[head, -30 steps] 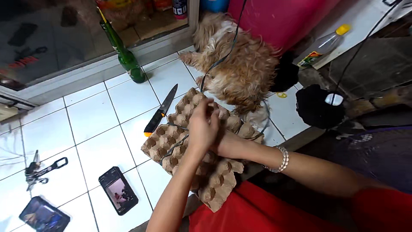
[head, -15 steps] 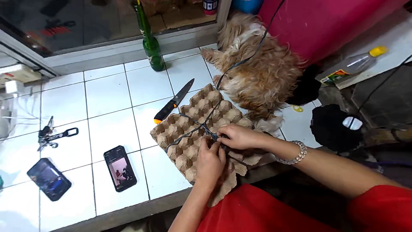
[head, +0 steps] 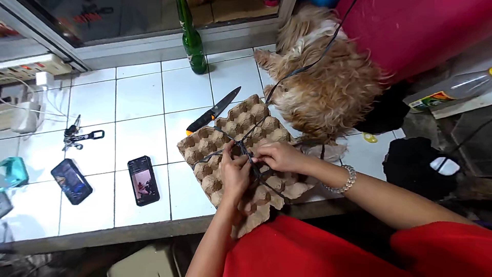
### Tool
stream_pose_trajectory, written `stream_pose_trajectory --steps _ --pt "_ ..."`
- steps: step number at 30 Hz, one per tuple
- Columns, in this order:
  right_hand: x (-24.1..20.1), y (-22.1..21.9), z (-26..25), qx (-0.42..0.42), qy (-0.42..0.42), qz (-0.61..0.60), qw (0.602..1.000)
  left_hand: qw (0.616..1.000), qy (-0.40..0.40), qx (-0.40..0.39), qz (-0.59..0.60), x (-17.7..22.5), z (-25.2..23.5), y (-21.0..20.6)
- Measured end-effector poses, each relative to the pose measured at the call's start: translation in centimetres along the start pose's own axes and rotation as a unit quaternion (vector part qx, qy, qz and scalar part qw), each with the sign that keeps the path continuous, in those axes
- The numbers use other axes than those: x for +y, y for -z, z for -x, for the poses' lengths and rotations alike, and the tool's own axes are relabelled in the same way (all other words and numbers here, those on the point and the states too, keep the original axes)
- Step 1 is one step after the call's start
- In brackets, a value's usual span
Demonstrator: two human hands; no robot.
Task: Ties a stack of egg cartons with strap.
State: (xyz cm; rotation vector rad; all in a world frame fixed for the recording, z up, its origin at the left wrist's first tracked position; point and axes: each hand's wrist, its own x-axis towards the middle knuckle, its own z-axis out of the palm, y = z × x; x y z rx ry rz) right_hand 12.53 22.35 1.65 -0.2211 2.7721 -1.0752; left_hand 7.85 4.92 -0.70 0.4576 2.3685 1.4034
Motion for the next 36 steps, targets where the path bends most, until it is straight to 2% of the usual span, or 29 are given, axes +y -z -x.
stream_pose_trajectory --steps 3,6,9,12,16,19,21,23,27,33,36 --pt "0.8 0.2 -1.1 -0.05 0.063 -0.024 0.996 0.998 -0.013 0.037 0.049 -0.4 0.1 -0.2" --pt "1.6 0.3 -1.9 -0.06 0.125 0.018 0.99 0.993 -0.039 0.089 0.067 -0.7 0.6 -0.5" --pt "2.7 1.1 -2.5 -0.047 0.171 0.068 0.982 0.99 -0.068 0.125 0.018 -1.4 1.6 -0.6" --pt "2.8 2.8 -3.1 -0.057 0.174 0.086 0.979 0.972 -0.165 0.151 -0.072 -2.1 3.1 -0.1" --pt "0.2 4.3 -4.5 -0.132 0.076 0.095 0.984 0.943 -0.263 0.157 -0.128 -1.7 6.1 0.8" --pt "-3.1 3.4 -6.2 -0.223 -0.078 0.124 0.964 0.942 -0.281 0.114 -0.146 -1.6 7.9 0.8" --pt "-4.9 2.6 -7.0 -0.216 -0.164 0.126 0.954 0.947 -0.28 0.076 -0.141 -1.5 8.7 0.5" --pt "-6.1 2.1 -7.3 -0.184 -0.213 0.122 0.952 0.954 -0.271 0.039 -0.118 -1.6 9.5 0.1" --pt "-6.1 0.1 -6.6 -0.116 -0.197 0.136 0.964 0.964 -0.26 -0.005 -0.05 -1.4 10.9 -0.8" --pt "-6.1 -0.9 -6.4 -0.072 -0.204 0.15 0.965 0.96 -0.278 -0.003 -0.033 -1.9 12.1 -1.3" --pt "-6.0 -0.8 -6.4 -0.061 -0.23 0.122 0.964 0.976 -0.211 -0.053 -0.023 -1.3 12.1 -0.4"
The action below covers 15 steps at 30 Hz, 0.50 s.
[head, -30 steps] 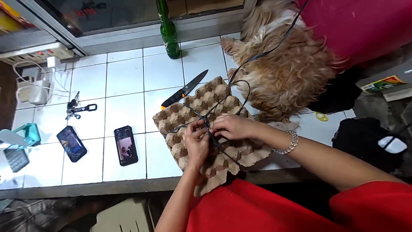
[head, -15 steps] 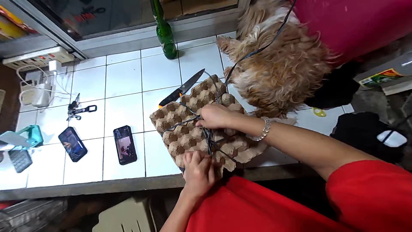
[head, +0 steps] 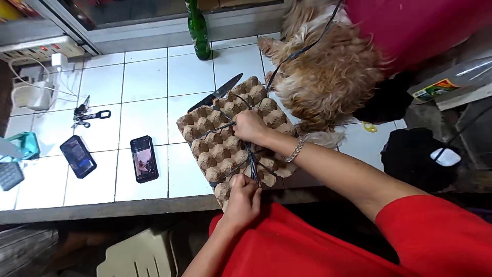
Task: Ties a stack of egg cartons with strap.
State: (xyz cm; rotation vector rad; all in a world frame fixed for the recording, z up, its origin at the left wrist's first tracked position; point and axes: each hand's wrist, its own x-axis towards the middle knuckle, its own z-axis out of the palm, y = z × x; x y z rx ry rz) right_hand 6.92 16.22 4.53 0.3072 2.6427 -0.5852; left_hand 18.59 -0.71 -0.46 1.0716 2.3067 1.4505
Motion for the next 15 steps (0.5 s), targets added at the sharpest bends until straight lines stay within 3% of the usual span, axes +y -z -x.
stream_pose_trajectory --steps 2,5,7,8,10,12,15 --pt "0.0 0.2 0.3 -0.004 -0.021 -0.024 0.999 0.991 0.089 -0.074 0.064 1.0 -1.2 1.2" --pt "-0.4 0.1 0.9 -0.017 -0.044 -0.026 0.999 0.935 0.253 -0.163 0.186 2.5 -3.6 2.4" --pt "-0.6 -0.2 1.1 -0.023 -0.073 -0.023 0.997 0.911 0.322 -0.174 0.188 3.1 -4.2 2.2" --pt "-0.8 -0.2 1.1 -0.025 -0.087 -0.018 0.996 0.918 0.329 -0.16 0.151 3.4 -4.1 1.9" --pt "-1.3 0.0 1.1 -0.027 -0.1 -0.003 0.995 0.953 0.292 -0.064 0.047 3.8 -3.3 0.7" --pt "-1.6 -0.3 1.1 -0.018 -0.1 0.004 0.995 0.98 0.174 0.075 -0.057 2.8 -2.1 -1.4" --pt "-1.5 -0.9 0.7 0.008 -0.097 0.002 0.995 0.973 0.012 0.178 -0.15 0.8 -1.2 -3.4"
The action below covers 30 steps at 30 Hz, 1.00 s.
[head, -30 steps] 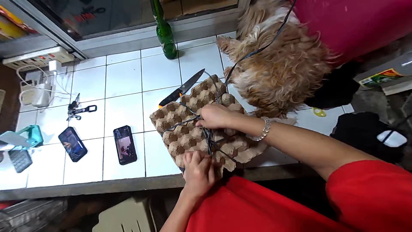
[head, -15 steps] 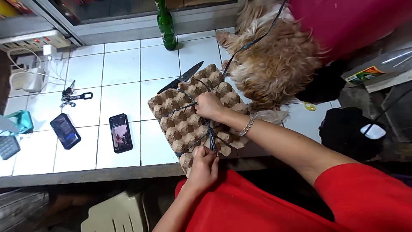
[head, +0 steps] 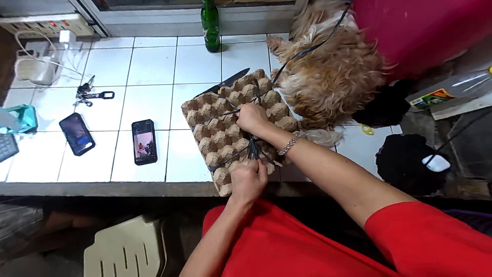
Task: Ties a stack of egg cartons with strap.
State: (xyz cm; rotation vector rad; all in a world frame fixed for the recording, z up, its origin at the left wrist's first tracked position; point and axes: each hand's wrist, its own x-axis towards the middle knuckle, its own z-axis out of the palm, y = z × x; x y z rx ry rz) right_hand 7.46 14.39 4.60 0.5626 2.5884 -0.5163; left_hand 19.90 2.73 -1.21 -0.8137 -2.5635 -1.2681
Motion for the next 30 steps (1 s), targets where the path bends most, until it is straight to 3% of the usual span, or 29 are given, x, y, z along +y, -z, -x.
stream_pose_trajectory --steps 8,12,15,19,23,26,30 --pt "0.8 -0.1 -0.2 0.004 0.018 -0.028 0.999 0.996 -0.055 0.069 0.027 -0.4 2.1 -1.5" --pt "5.0 -0.3 -0.6 0.107 0.118 -0.108 0.981 0.999 0.025 -0.037 0.01 1.5 2.3 0.6" --pt "6.3 -0.2 -0.9 0.184 0.035 -0.167 0.968 0.996 0.01 -0.086 0.017 2.0 2.4 1.4" --pt "5.0 -0.1 -1.5 0.163 -0.009 -0.159 0.974 0.993 -0.03 -0.101 0.045 1.7 2.6 1.3" --pt "2.7 0.2 -1.1 0.133 0.031 -0.131 0.982 0.991 -0.063 -0.103 0.054 1.1 2.4 1.8" --pt "2.7 0.3 -1.2 0.151 0.077 -0.2 0.965 0.987 -0.1 -0.113 0.049 0.7 2.6 2.4" --pt "3.9 -1.0 1.8 0.095 0.02 -0.127 0.987 0.986 -0.091 -0.115 0.076 -1.5 2.9 5.5"
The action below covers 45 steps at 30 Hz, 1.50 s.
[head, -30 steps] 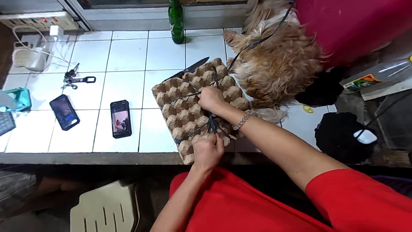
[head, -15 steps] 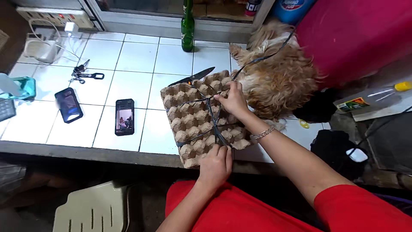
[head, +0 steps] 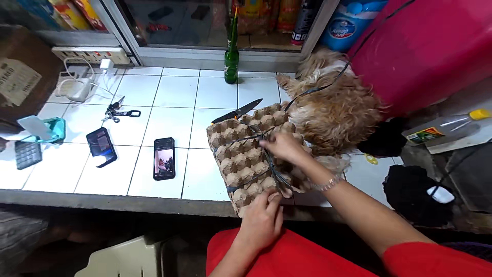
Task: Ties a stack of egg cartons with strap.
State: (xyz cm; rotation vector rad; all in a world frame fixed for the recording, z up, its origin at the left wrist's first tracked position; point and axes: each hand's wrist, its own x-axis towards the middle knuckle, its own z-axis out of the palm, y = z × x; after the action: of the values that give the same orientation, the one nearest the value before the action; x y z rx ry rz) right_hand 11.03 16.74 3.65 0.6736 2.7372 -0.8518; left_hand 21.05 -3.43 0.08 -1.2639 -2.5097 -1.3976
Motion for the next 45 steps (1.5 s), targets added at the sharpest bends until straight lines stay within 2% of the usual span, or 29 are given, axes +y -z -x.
stream_pose_trajectory --steps 2,6,9,15,19,21,26,30,37,42,45 --pt "-0.7 -1.0 1.5 -0.042 -0.042 0.063 0.996 0.999 0.031 0.032 0.008 -1.8 1.2 1.7" --pt "-3.1 -3.2 2.6 0.01 -0.043 0.103 0.994 0.991 0.094 0.098 -0.005 -5.5 4.8 4.1" --pt "-4.5 -3.4 2.2 0.013 -0.085 0.108 0.99 0.981 0.144 0.132 -0.019 -8.2 7.3 5.2" --pt "-5.6 -2.9 1.1 0.033 -0.205 -0.026 0.978 0.954 0.245 0.174 -0.014 -13.4 9.4 7.9" --pt "-5.5 -4.1 0.4 0.072 -0.275 -0.167 0.944 0.935 0.297 0.192 -0.015 -17.1 9.0 9.3" --pt "-5.4 -4.3 0.1 0.095 -0.301 -0.223 0.922 0.934 0.298 0.195 -0.014 -19.2 8.7 8.9" --pt "-5.5 -3.1 -0.2 0.147 -0.319 -0.25 0.902 0.951 0.247 0.183 -0.047 -23.1 8.5 7.6" --pt "-5.9 -1.8 -0.3 0.153 -0.325 -0.287 0.888 0.957 0.229 0.169 -0.056 -23.4 8.7 7.8" --pt "-5.3 0.4 -0.3 0.153 -0.337 -0.277 0.886 0.963 0.216 0.14 -0.074 -23.6 9.0 7.9" --pt "-6.0 2.5 1.3 0.168 -0.318 -0.268 0.894 0.962 0.215 0.14 -0.091 -23.2 9.0 8.0" --pt "-6.1 5.0 2.8 0.204 -0.303 -0.224 0.904 0.964 0.207 0.132 -0.1 -23.3 9.3 8.0"
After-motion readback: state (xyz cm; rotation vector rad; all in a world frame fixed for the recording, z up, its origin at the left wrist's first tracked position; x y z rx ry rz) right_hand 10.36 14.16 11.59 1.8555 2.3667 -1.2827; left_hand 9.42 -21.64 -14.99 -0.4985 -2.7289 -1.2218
